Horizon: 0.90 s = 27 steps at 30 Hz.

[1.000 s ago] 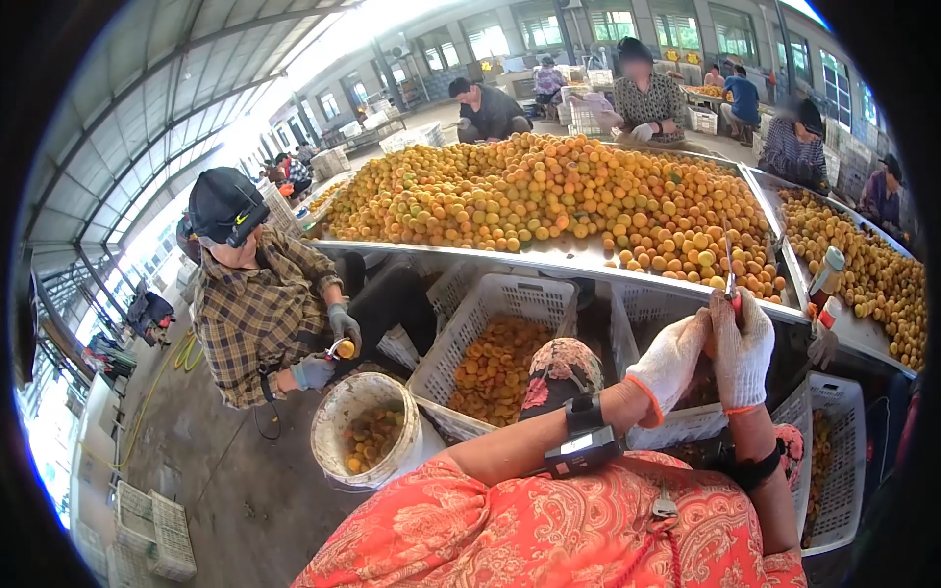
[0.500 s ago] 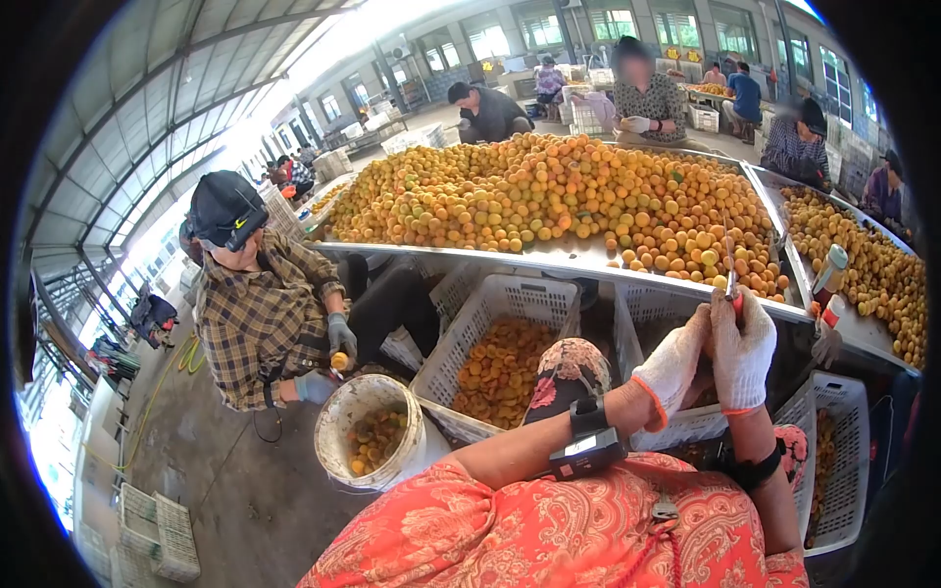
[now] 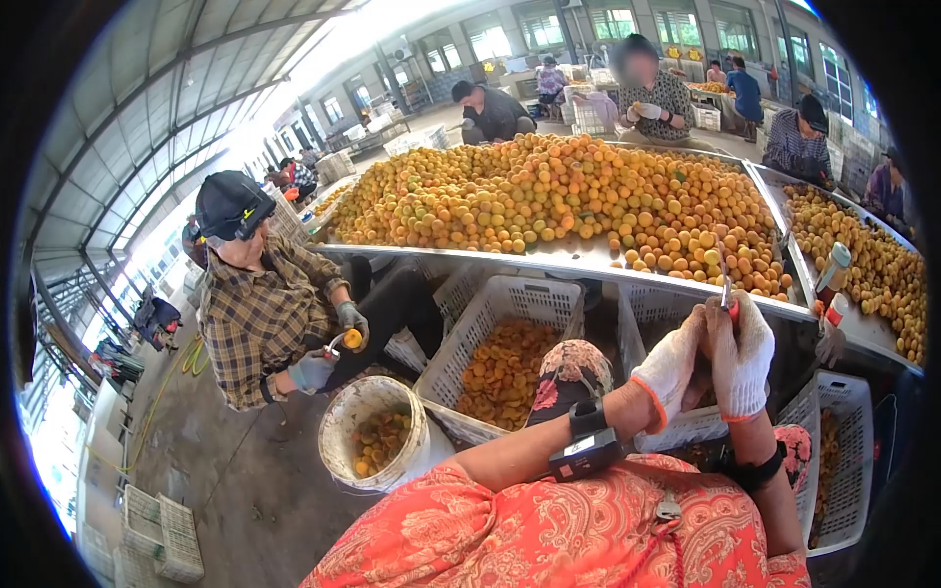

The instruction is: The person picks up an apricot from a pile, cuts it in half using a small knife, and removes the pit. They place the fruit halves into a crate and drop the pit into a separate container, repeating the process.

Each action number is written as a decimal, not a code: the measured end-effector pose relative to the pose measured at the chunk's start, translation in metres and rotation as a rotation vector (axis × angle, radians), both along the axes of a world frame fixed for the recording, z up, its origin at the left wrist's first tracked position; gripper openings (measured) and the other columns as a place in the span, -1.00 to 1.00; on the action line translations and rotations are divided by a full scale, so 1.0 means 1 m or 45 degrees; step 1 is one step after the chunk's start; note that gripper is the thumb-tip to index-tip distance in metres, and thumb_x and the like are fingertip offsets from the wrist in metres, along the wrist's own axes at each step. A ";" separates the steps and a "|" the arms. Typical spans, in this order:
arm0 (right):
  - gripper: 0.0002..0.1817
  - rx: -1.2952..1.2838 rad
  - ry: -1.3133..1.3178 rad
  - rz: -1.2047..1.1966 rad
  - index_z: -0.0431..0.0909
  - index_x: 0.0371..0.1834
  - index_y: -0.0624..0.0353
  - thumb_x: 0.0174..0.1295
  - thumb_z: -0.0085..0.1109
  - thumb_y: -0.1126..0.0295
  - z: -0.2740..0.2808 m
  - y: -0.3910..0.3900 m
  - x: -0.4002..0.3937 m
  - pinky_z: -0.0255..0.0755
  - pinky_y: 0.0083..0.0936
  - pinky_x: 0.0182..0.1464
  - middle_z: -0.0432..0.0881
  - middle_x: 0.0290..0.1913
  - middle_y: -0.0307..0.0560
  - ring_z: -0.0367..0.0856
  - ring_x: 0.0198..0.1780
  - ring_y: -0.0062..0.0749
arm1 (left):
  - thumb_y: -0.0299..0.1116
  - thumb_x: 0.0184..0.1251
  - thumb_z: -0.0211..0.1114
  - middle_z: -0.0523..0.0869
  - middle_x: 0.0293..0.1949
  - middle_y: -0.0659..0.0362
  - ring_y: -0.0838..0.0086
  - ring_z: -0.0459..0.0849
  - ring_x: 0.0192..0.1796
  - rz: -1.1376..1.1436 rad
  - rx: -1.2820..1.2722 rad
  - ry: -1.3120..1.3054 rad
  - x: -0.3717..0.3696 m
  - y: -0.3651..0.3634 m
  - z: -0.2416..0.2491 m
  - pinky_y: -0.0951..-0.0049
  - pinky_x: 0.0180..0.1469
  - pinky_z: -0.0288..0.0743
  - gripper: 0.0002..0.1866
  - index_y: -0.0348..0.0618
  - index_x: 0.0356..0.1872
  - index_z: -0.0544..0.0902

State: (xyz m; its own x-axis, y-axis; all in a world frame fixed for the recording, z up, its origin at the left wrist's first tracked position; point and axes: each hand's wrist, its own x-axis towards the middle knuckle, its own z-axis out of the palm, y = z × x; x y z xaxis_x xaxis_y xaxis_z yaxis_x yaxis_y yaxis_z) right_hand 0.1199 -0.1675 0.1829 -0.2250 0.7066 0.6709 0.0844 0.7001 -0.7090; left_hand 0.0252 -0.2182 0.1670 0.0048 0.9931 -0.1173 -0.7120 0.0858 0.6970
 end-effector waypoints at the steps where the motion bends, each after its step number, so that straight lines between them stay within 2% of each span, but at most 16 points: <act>1: -0.81 0.002 -0.016 0.028 0.52 -0.29 0.26 0.36 0.22 0.35 0.002 -0.002 0.001 0.30 -0.56 -0.44 0.39 -0.55 -0.20 0.33 -0.48 -0.62 | 0.17 0.52 0.04 0.63 -0.29 0.32 0.53 0.58 -0.38 -0.014 -0.027 -0.094 -0.001 0.010 -0.009 0.45 -0.43 0.45 -0.57 0.05 -0.02 0.60; 2: -0.81 0.002 -0.015 0.028 0.52 -0.29 0.26 0.36 0.22 0.35 0.007 -0.007 0.003 0.30 -0.56 -0.44 0.39 -0.55 -0.20 0.33 -0.48 -0.62 | 0.16 0.51 0.06 0.62 -0.34 0.34 0.58 0.53 -0.43 -0.028 -0.054 -0.188 -0.002 0.011 -0.007 0.50 -0.51 0.34 -0.57 0.04 -0.07 0.61; 6: -0.79 0.164 -0.240 0.054 0.56 -0.18 0.26 0.21 0.29 0.38 0.014 -0.012 0.008 0.44 -0.42 -0.29 0.54 -0.41 -0.02 0.55 -0.39 -0.27 | 0.24 0.51 -0.01 0.62 -0.44 0.33 0.52 0.50 -0.63 0.030 -0.188 -0.292 -0.007 0.010 0.000 0.54 -0.71 0.21 -0.56 0.14 -0.12 0.59; 8: -0.76 0.183 -0.260 0.089 0.57 -0.15 0.26 0.17 0.31 0.39 0.013 -0.011 0.011 0.47 -0.36 -0.23 0.58 -0.35 0.06 0.60 -0.34 -0.13 | 0.30 0.48 -0.02 0.61 -0.50 0.37 0.54 0.49 -0.66 -0.202 -0.110 0.143 -0.023 -0.003 -0.002 0.52 -0.73 0.17 -0.54 0.18 -0.23 0.58; 10: -0.74 0.174 -0.286 0.106 0.58 -0.13 0.26 0.17 0.29 0.37 0.017 -0.013 0.013 0.48 -0.29 -0.17 0.60 -0.28 0.16 0.63 -0.24 0.03 | 0.29 0.48 0.00 0.60 -0.51 0.39 0.58 0.47 -0.65 -0.127 -0.089 0.104 -0.018 -0.003 0.007 0.53 -0.70 0.20 -0.55 0.19 -0.29 0.59; 12: -0.73 0.289 -0.344 0.124 0.59 -0.13 0.25 0.20 0.28 0.32 0.020 -0.011 0.015 0.49 -0.27 -0.19 0.60 -0.28 0.15 0.63 -0.25 0.05 | 0.19 0.46 0.12 0.62 -0.45 0.39 0.59 0.51 -0.53 -0.086 0.000 0.096 -0.023 -0.006 0.010 0.56 -0.58 0.30 -0.65 0.20 -0.24 0.61; 13: -0.72 0.286 -0.357 0.100 0.59 -0.17 0.25 0.23 0.26 0.25 0.016 -0.008 0.016 0.49 -0.27 -0.20 0.59 -0.29 0.16 0.61 -0.26 0.07 | 0.12 0.48 0.13 0.63 -0.39 0.36 0.59 0.54 -0.43 -0.290 0.063 0.027 -0.036 -0.008 0.006 0.57 -0.51 0.36 -0.68 0.15 -0.18 0.63; 14: -0.70 0.254 -0.434 0.067 0.57 -0.26 0.24 0.25 0.26 0.18 0.014 -0.005 0.020 0.47 -0.26 -0.26 0.57 -0.35 0.16 0.61 -0.31 0.05 | 0.03 0.50 0.13 0.64 -0.34 0.31 0.55 0.56 -0.41 -0.206 0.026 -0.083 -0.034 -0.007 -0.001 0.54 -0.48 0.40 -0.69 0.05 -0.17 0.63; 15: -0.65 0.174 -0.383 0.140 0.54 -0.36 0.22 0.26 0.25 0.10 0.009 0.001 0.020 0.45 -0.24 -0.32 0.55 -0.43 0.16 0.60 -0.37 0.05 | -0.06 0.52 0.12 0.65 -0.31 0.25 0.49 0.58 -0.41 -0.066 0.224 0.334 -0.032 -0.009 -0.007 0.51 -0.44 0.44 -0.71 -0.06 -0.13 0.61; 16: -0.63 0.100 -0.298 0.178 0.53 -0.39 0.19 0.27 0.24 0.07 0.005 0.000 0.019 0.44 -0.21 -0.36 0.55 -0.48 0.16 0.58 -0.41 0.06 | -0.08 0.54 0.05 0.63 -0.33 0.21 0.44 0.57 -0.42 -0.071 0.043 0.018 -0.027 -0.011 0.005 0.50 -0.38 0.48 -0.69 -0.11 -0.10 0.58; 17: -0.63 0.262 -0.340 0.092 0.53 -0.39 0.18 0.27 0.24 0.06 0.002 0.005 0.020 0.46 -0.20 -0.34 0.56 -0.47 0.17 0.60 -0.39 0.09 | -0.06 0.56 -0.02 0.59 -0.38 0.22 0.46 0.54 -0.43 -0.217 0.066 0.062 -0.036 -0.004 -0.005 0.50 -0.37 0.44 -0.67 -0.09 -0.10 0.55; 19: -0.64 0.126 -0.208 0.183 0.53 -0.37 0.19 0.26 0.25 0.07 -0.005 0.007 0.021 0.47 -0.18 -0.31 0.58 -0.45 0.18 0.63 -0.34 0.12 | 0.00 0.55 -0.05 0.50 -0.46 0.25 0.50 0.39 -0.51 -0.208 -0.076 0.148 -0.037 0.004 -0.004 0.47 -0.42 0.29 -0.63 -0.07 -0.18 0.53; 20: -0.67 0.082 -0.167 0.145 0.53 -0.34 0.19 0.27 0.26 0.11 -0.007 0.006 0.023 0.47 -0.21 -0.31 0.58 -0.46 0.16 0.63 -0.34 0.09 | -0.03 0.44 0.17 0.58 -0.44 0.21 0.45 0.45 -0.48 -0.290 0.054 -0.018 -0.041 0.004 -0.013 0.45 -0.41 0.32 -0.68 -0.09 -0.20 0.58; 22: -0.68 -0.110 0.014 0.135 0.50 -0.34 0.20 0.29 0.26 0.15 -0.004 0.004 0.026 0.46 -0.25 -0.32 0.58 -0.47 0.14 0.63 -0.36 0.05 | -0.09 0.41 0.19 0.65 -0.28 0.11 0.43 0.49 -0.38 -0.136 0.093 -0.062 -0.030 -0.001 -0.002 0.42 -0.33 0.34 -0.66 -0.15 -0.02 0.58; 25: -0.69 -0.181 0.211 0.134 0.47 -0.34 0.22 0.30 0.26 0.19 -0.020 0.017 0.022 0.45 -0.29 -0.32 0.57 -0.47 0.14 0.63 -0.37 0.04 | -0.19 0.38 0.23 0.61 -0.12 0.05 0.35 0.51 -0.26 -0.164 0.235 -0.089 -0.038 0.003 -0.004 0.37 -0.23 0.41 -0.58 -0.24 0.13 0.51; 27: -0.69 -0.189 0.136 0.086 0.46 -0.33 0.23 0.31 0.25 0.20 -0.017 0.015 0.027 0.45 -0.28 -0.32 0.57 -0.47 0.15 0.63 -0.37 0.05 | -0.23 0.35 0.26 0.62 -0.07 0.02 0.31 0.55 -0.21 -0.158 0.272 -0.111 -0.043 0.009 -0.008 0.34 -0.18 0.45 -0.54 -0.26 0.18 0.49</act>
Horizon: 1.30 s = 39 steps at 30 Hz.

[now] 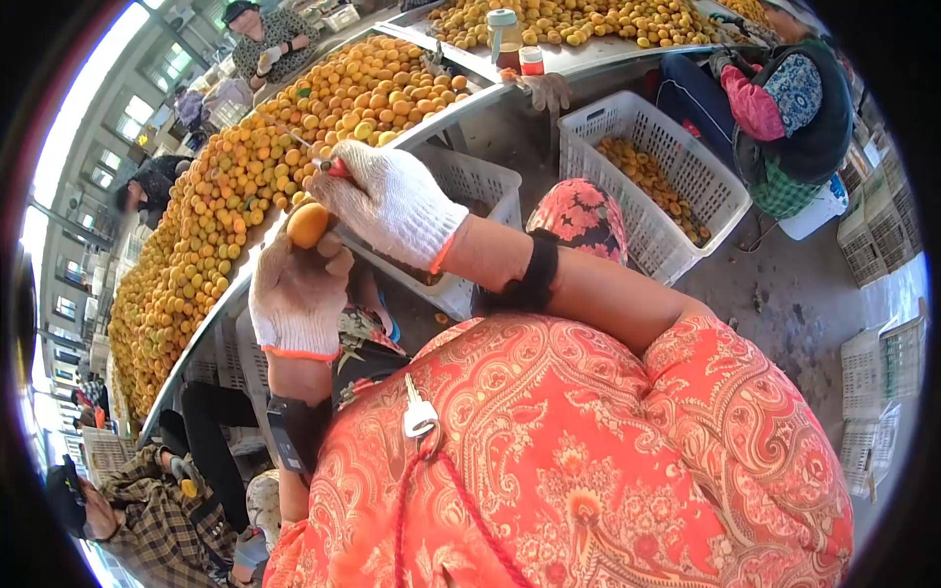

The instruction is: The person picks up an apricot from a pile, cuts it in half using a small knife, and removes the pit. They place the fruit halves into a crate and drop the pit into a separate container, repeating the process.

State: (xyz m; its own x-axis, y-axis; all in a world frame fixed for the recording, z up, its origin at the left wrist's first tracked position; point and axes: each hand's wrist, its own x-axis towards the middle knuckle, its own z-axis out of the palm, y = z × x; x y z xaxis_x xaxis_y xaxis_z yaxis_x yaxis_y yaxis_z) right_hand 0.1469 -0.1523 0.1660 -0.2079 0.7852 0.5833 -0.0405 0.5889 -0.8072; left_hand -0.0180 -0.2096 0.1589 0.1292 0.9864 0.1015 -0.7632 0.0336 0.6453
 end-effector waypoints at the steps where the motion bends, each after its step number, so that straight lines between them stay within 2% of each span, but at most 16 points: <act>1: -0.69 -0.013 -0.081 -0.036 0.45 -0.33 0.24 0.31 0.25 0.20 0.000 0.000 0.003 0.45 -0.28 -0.32 0.57 -0.47 0.16 0.63 -0.36 0.06 | -0.27 0.32 0.28 0.63 -0.02 0.00 0.28 0.58 -0.16 0.012 0.030 -0.028 -0.002 0.004 -0.003 0.31 -0.13 0.48 -0.50 -0.29 0.22 0.47; 2: -0.70 0.066 -0.139 -0.083 0.45 -0.30 0.24 0.28 0.27 0.23 -0.003 0.003 0.002 0.46 -0.25 -0.30 0.58 -0.45 0.18 0.63 -0.34 0.09 | -0.32 0.31 0.22 0.64 0.01 -0.04 0.23 0.62 -0.11 0.037 0.074 -0.033 -0.002 0.006 -0.005 0.33 -0.12 0.50 -0.51 -0.31 0.24 0.47; 7: -0.70 -0.035 -0.244 -0.064 0.47 -0.25 0.23 0.18 0.30 0.25 -0.008 0.001 0.002 0.48 -0.16 -0.26 0.60 -0.40 0.20 0.64 -0.28 0.17 | -0.38 0.24 0.19 0.65 0.03 -0.02 0.26 0.63 -0.09 0.153 0.126 0.021 0.014 0.007 0.000 0.31 -0.05 0.51 -0.43 -0.27 0.31 0.43; 9: -0.66 -0.040 -0.276 -0.059 0.54 0.00 0.19 0.23 0.32 0.30 -0.004 0.000 0.003 0.52 -0.31 -0.14 0.65 -0.29 0.10 0.69 -0.23 -0.09 | -0.38 0.26 0.16 0.66 0.04 0.02 0.29 0.65 -0.07 -0.016 0.151 0.116 0.011 0.009 -0.004 0.29 -0.04 0.53 -0.45 -0.26 0.31 0.44; 10: -0.66 0.026 -0.327 -0.135 0.54 -0.01 0.18 0.22 0.33 0.29 0.001 -0.001 0.005 0.53 -0.28 -0.19 0.65 -0.29 0.12 0.69 -0.23 0.02 | -0.39 0.28 0.14 0.67 0.04 0.07 0.30 0.67 -0.05 0.039 0.089 0.263 0.008 0.012 -0.010 0.28 -0.05 0.56 -0.46 -0.25 0.31 0.43; 11: -0.66 0.020 -0.324 -0.141 0.54 -0.01 0.18 0.22 0.33 0.29 0.002 -0.001 0.005 0.53 -0.28 -0.19 0.65 -0.29 0.12 0.69 -0.23 0.02 | -0.39 0.28 0.14 0.67 0.04 0.07 0.30 0.67 -0.05 0.032 0.085 0.267 0.010 0.010 -0.010 0.28 -0.05 0.56 -0.46 -0.25 0.31 0.43; 13: -0.67 0.254 -0.373 -0.160 0.52 -0.02 0.19 0.22 0.33 0.30 0.003 -0.002 0.004 0.53 -0.26 -0.24 0.65 -0.29 0.13 0.68 -0.25 0.06 | -0.41 0.31 0.13 0.67 0.03 0.08 0.30 0.67 -0.06 0.138 0.038 0.307 0.018 0.003 -0.006 0.30 -0.07 0.58 -0.50 -0.24 0.30 0.45; 14: -0.69 0.327 -0.342 -0.174 0.52 -0.02 0.19 0.24 0.31 0.32 0.002 -0.002 0.003 0.52 -0.28 -0.27 0.64 -0.34 0.11 0.67 -0.28 0.05 | -0.43 0.31 0.17 0.67 0.03 0.06 0.30 0.67 -0.06 0.187 0.013 0.204 0.025 0.001 0.001 0.33 -0.06 0.58 -0.51 -0.27 0.29 0.47; 18: -0.74 0.242 -0.239 -0.065 0.51 -0.06 0.20 0.29 0.28 0.32 0.001 -0.004 0.005 0.50 -0.28 -0.30 0.60 -0.41 0.09 0.65 -0.33 0.07 | -0.52 0.24 0.26 0.65 0.06 0.00 0.31 0.67 -0.04 0.173 0.230 0.283 0.005 0.004 0.003 0.38 -0.03 0.59 -0.45 -0.35 0.29 0.45; 20: -0.76 0.248 -0.221 -0.036 0.50 -0.25 0.15 0.28 0.26 0.22 0.001 -0.009 0.007 0.49 -0.14 -0.36 0.62 -0.45 0.12 0.65 -0.34 0.14 | -0.51 0.23 0.28 0.65 0.06 0.00 0.31 0.68 -0.04 0.217 0.245 0.264 0.009 0.002 0.007 0.39 -0.04 0.60 -0.44 -0.34 0.30 0.45; 22: -0.75 0.271 -0.314 0.008 0.50 -0.26 0.16 0.30 0.25 0.20 0.003 -0.015 0.012 0.49 -0.14 -0.36 0.62 -0.44 0.12 0.65 -0.34 0.14 | -0.50 0.22 0.29 0.65 0.06 -0.01 0.31 0.68 -0.05 0.258 0.262 0.244 0.007 0.001 0.009 0.40 -0.04 0.60 -0.42 -0.33 0.31 0.45; 24: -0.71 0.241 -0.454 0.070 0.51 -0.28 0.16 0.33 0.22 0.14 0.001 -0.018 0.014 0.50 -0.13 -0.34 0.64 -0.43 0.12 0.65 -0.33 0.14 | -0.47 0.20 0.28 0.63 0.13 -0.07 0.23 0.62 0.17 0.246 0.286 0.265 -0.003 0.002 0.007 0.28 0.24 0.52 -0.42 -0.35 0.30 0.44; 30: -0.63 0.144 -0.678 0.126 0.54 -0.25 0.16 0.36 0.14 0.03 0.004 -0.020 0.013 0.50 -0.07 -0.30 0.65 -0.42 0.16 0.66 -0.31 0.16 | -0.47 0.19 0.30 0.65 0.10 -0.08 0.22 0.63 0.15 0.268 0.287 0.316 -0.005 -0.002 0.017 0.27 0.27 0.48 -0.41 -0.35 0.30 0.44; 34: -0.62 0.138 -0.682 0.118 0.54 -0.24 0.17 0.37 0.13 0.02 0.003 -0.020 0.010 0.50 -0.06 -0.29 0.65 -0.42 0.16 0.66 -0.30 0.17 | -0.47 0.20 0.29 0.65 0.09 -0.08 0.20 0.63 0.16 0.288 0.260 0.327 -0.005 -0.004 0.017 0.28 0.27 0.48 -0.41 -0.35 0.30 0.44; 36: -0.62 0.131 -0.621 0.131 0.54 -0.23 0.17 0.37 0.12 0.02 0.002 -0.018 0.008 0.50 -0.04 -0.28 0.65 -0.41 0.18 0.65 -0.29 0.19 | -0.49 0.28 0.26 0.67 0.03 -0.08 0.32 0.69 -0.09 0.342 0.298 0.307 -0.002 -0.004 0.019 0.36 -0.04 0.64 -0.46 -0.32 0.31 0.44; 39: -0.62 0.127 -0.656 0.125 0.54 -0.23 0.18 0.38 0.10 0.02 0.002 -0.019 0.006 0.50 -0.03 -0.26 0.65 -0.40 0.19 0.65 -0.28 0.21 | -0.49 0.28 0.26 0.67 0.03 -0.05 0.33 0.69 -0.09 0.357 0.324 0.310 -0.004 -0.002 0.018 0.37 -0.04 0.62 -0.48 -0.33 0.28 0.46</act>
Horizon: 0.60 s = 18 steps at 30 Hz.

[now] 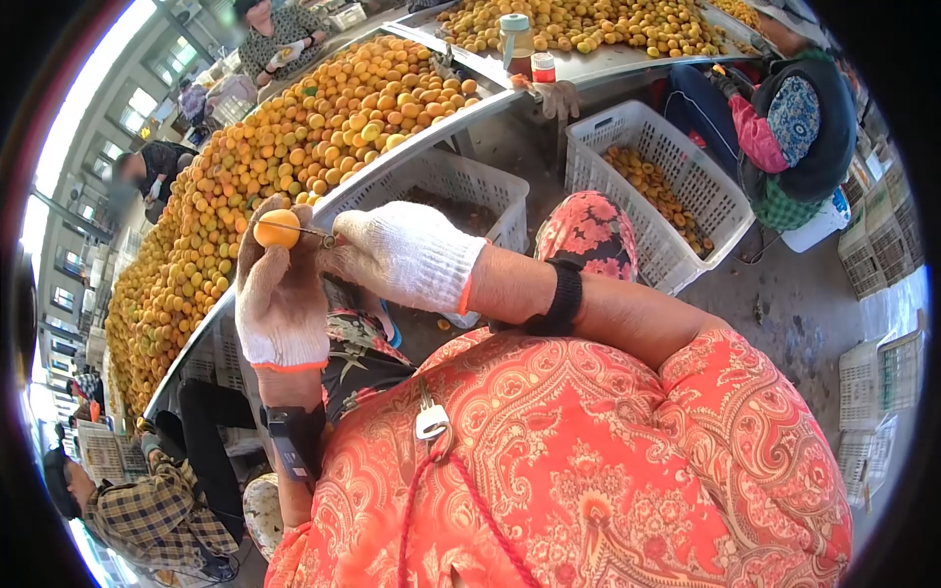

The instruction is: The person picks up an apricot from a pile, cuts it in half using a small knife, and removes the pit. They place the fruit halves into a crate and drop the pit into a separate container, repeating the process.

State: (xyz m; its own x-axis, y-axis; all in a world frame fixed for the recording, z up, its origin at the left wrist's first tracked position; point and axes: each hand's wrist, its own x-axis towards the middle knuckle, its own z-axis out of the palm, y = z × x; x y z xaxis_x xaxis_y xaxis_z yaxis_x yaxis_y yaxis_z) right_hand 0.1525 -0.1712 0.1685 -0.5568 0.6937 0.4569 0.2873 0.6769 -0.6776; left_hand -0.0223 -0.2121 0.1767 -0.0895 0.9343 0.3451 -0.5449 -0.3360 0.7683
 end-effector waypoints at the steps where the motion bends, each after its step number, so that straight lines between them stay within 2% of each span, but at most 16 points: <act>1: -0.62 -0.001 -0.002 0.001 0.54 -0.23 0.18 0.38 0.10 0.02 0.000 0.000 -0.001 0.50 -0.03 -0.26 0.65 -0.40 0.19 0.65 -0.28 0.21 | -0.49 0.28 0.26 0.67 0.03 -0.05 0.33 0.69 -0.09 0.001 -0.001 -0.002 0.000 0.000 -0.001 0.37 -0.04 0.62 -0.48 -0.33 0.28 0.46; 10: -0.60 -0.127 -0.077 -0.077 0.53 -0.24 0.20 0.39 0.06 0.02 0.006 -0.001 -0.006 0.51 -0.04 -0.20 0.66 -0.36 0.20 0.65 -0.22 0.20 | -0.51 0.31 0.27 0.67 0.05 0.00 0.33 0.68 -0.02 0.125 -0.008 0.038 0.003 0.006 -0.003 0.40 0.05 0.56 -0.53 -0.35 0.25 0.49; 13: -0.60 -0.153 -0.040 -0.097 0.53 -0.23 0.19 0.40 0.06 0.02 0.006 -0.004 -0.010 0.51 -0.04 -0.20 0.67 -0.35 0.19 0.66 -0.22 0.20 | -0.50 0.32 0.30 0.66 0.06 -0.04 0.27 0.68 0.04 0.202 0.092 0.067 0.005 0.009 -0.003 0.32 0.13 0.57 -0.54 -0.39 0.23 0.49; 18: -0.60 -0.111 -0.037 -0.140 0.53 -0.19 0.20 0.41 0.03 0.02 0.000 -0.005 -0.011 0.55 -0.05 -0.21 0.68 -0.35 0.19 0.68 -0.25 0.17 | -0.48 0.33 0.29 0.66 0.03 -0.05 0.22 0.67 0.03 0.166 0.064 -0.013 0.010 0.009 -0.004 0.26 0.13 0.56 -0.57 -0.37 0.20 0.52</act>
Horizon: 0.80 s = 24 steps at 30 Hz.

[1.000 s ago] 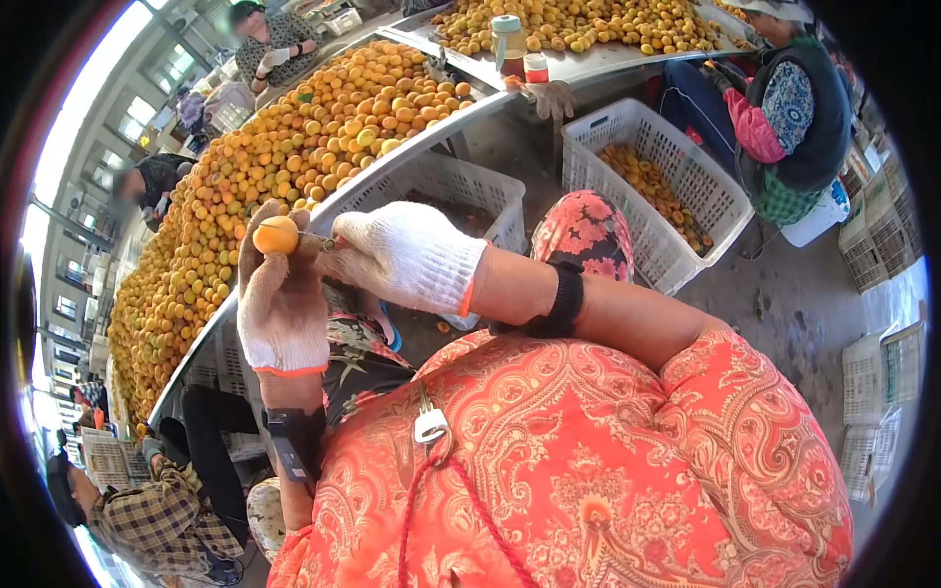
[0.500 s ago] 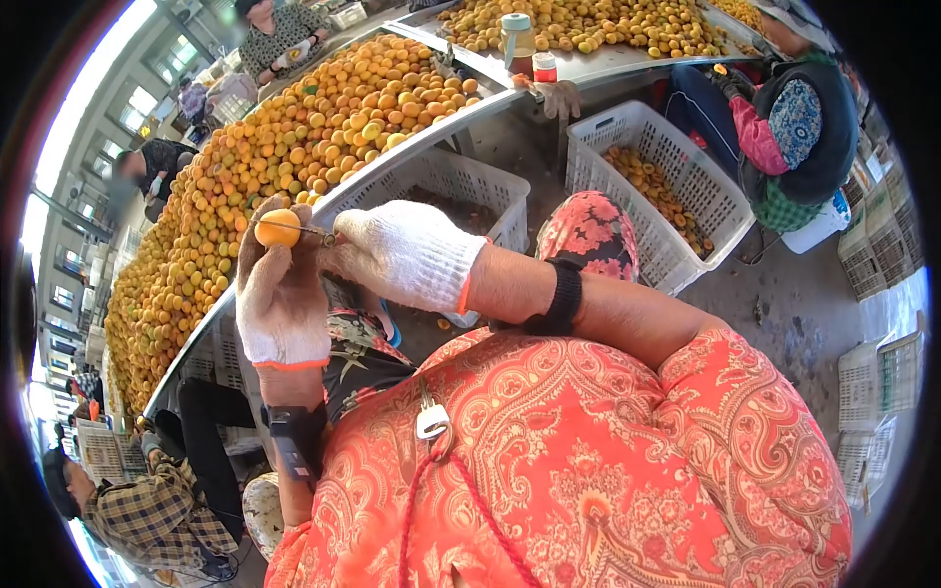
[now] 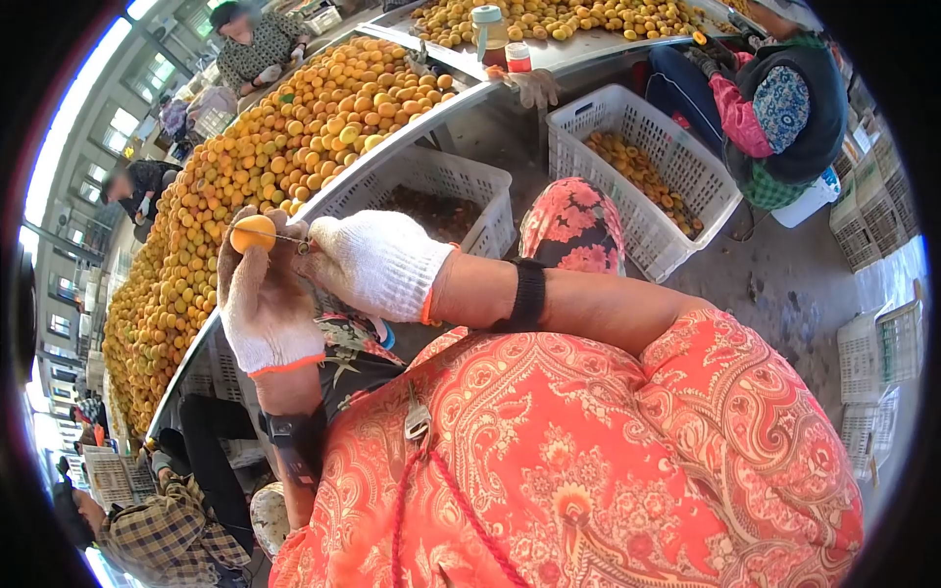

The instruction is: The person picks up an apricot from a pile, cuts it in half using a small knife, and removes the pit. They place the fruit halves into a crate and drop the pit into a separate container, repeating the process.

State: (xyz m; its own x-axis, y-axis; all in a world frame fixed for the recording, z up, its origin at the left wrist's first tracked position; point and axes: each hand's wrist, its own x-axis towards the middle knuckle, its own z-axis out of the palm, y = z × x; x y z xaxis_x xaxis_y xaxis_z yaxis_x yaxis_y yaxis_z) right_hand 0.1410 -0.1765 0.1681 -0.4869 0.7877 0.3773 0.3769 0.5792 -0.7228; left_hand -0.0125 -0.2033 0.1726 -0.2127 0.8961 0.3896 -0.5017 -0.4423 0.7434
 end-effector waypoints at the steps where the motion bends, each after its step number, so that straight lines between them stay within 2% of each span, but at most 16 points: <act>1: -0.59 0.017 -0.015 -0.016 0.53 -0.18 0.21 0.41 0.03 0.02 -0.001 -0.001 0.000 0.55 -0.05 -0.22 0.69 -0.35 0.19 0.69 -0.26 0.17 | -0.47 0.34 0.28 0.66 0.03 -0.05 0.20 0.67 0.03 -0.055 -0.019 -0.036 0.002 -0.002 0.000 0.24 0.13 0.56 -0.59 -0.36 0.18 0.53; 7: -0.60 0.075 0.009 -0.087 0.54 -0.18 0.20 0.40 0.03 0.03 -0.013 0.001 -0.002 0.56 -0.05 -0.22 0.69 -0.36 0.18 0.69 -0.28 0.16 | -0.43 0.37 0.24 0.67 -0.01 -0.07 0.15 0.67 0.01 -0.233 -0.094 -0.250 0.006 0.004 -0.010 0.21 0.15 0.55 -0.61 -0.33 0.18 0.52; 11: -0.60 0.037 -0.018 -0.091 0.54 -0.17 0.20 0.40 0.01 0.03 -0.008 0.000 0.002 0.55 -0.06 -0.21 0.69 -0.36 0.18 0.69 -0.26 0.16 | -0.43 0.37 0.23 0.67 -0.01 -0.08 0.17 0.67 -0.02 -0.169 -0.129 -0.253 0.009 0.005 -0.009 0.24 0.13 0.54 -0.60 -0.32 0.20 0.51; 14: -0.64 0.054 0.061 -0.044 0.56 -0.20 0.20 0.39 0.05 0.08 -0.002 0.000 0.009 0.55 -0.09 -0.20 0.69 -0.36 0.17 0.69 -0.25 0.16 | -0.44 0.37 0.23 0.66 0.01 -0.09 0.20 0.68 -0.02 -0.245 -0.102 -0.110 0.000 0.004 -0.007 0.27 0.08 0.57 -0.60 -0.32 0.20 0.50; 16: -0.71 -0.102 0.182 0.012 0.59 -0.24 0.21 0.35 0.15 0.16 0.013 -0.004 0.017 0.56 -0.17 -0.21 0.69 -0.37 0.16 0.71 -0.25 0.08 | -0.45 0.36 0.23 0.66 0.01 -0.08 0.24 0.68 -0.05 -0.114 -0.159 -0.082 -0.007 0.006 -0.010 0.30 0.01 0.60 -0.60 -0.33 0.20 0.49; 17: -0.77 -0.138 0.425 0.035 0.60 -0.28 0.20 0.32 0.25 0.24 0.012 -0.001 0.014 0.55 -0.32 -0.28 0.67 -0.45 0.03 0.73 -0.36 -0.20 | -0.45 0.36 0.23 0.66 0.01 -0.08 0.24 0.68 -0.05 -0.104 -0.157 -0.086 -0.007 0.005 -0.010 0.30 0.01 0.60 -0.60 -0.33 0.20 0.49; 18: -0.78 -0.193 0.778 0.148 0.59 -0.28 0.19 0.32 0.28 0.25 0.011 0.003 0.008 0.49 -0.49 -0.36 0.60 -0.52 -0.16 0.61 -0.44 -0.54 | -0.46 0.35 0.23 0.67 0.00 -0.09 0.25 0.68 -0.06 -0.172 -0.155 -0.097 -0.005 0.005 -0.009 0.31 -0.03 0.61 -0.60 -0.34 0.19 0.50; 20: -0.78 -0.226 0.840 0.148 0.57 -0.30 0.20 0.34 0.27 0.26 0.027 0.003 0.019 0.42 -0.59 -0.43 0.50 -0.57 -0.30 0.48 -0.50 -0.69 | -0.48 0.33 0.24 0.67 -0.01 -0.09 0.27 0.67 -0.08 -0.253 -0.152 -0.113 -0.002 0.006 -0.010 0.32 -0.06 0.62 -0.60 -0.35 0.18 0.50; 22: -0.78 -0.321 0.940 0.133 0.56 -0.34 0.19 0.34 0.26 0.27 0.049 -0.001 0.026 0.38 -0.59 -0.47 0.47 -0.59 -0.32 0.44 -0.54 -0.69 | -0.51 0.31 0.26 0.66 -0.01 -0.11 0.29 0.67 -0.11 -0.383 -0.169 -0.110 0.001 0.004 -0.012 0.32 -0.08 0.62 -0.60 -0.35 0.16 0.50; 24: -0.77 -0.416 1.036 0.122 0.54 -0.37 0.18 0.35 0.26 0.27 0.061 0.002 0.030 0.33 -0.59 -0.52 0.44 -0.60 -0.34 0.40 -0.58 -0.68 | -0.52 0.30 0.27 0.66 -0.02 -0.12 0.29 0.68 -0.14 -0.383 -0.198 -0.121 0.008 0.001 -0.010 0.31 -0.11 0.63 -0.61 -0.35 0.14 0.51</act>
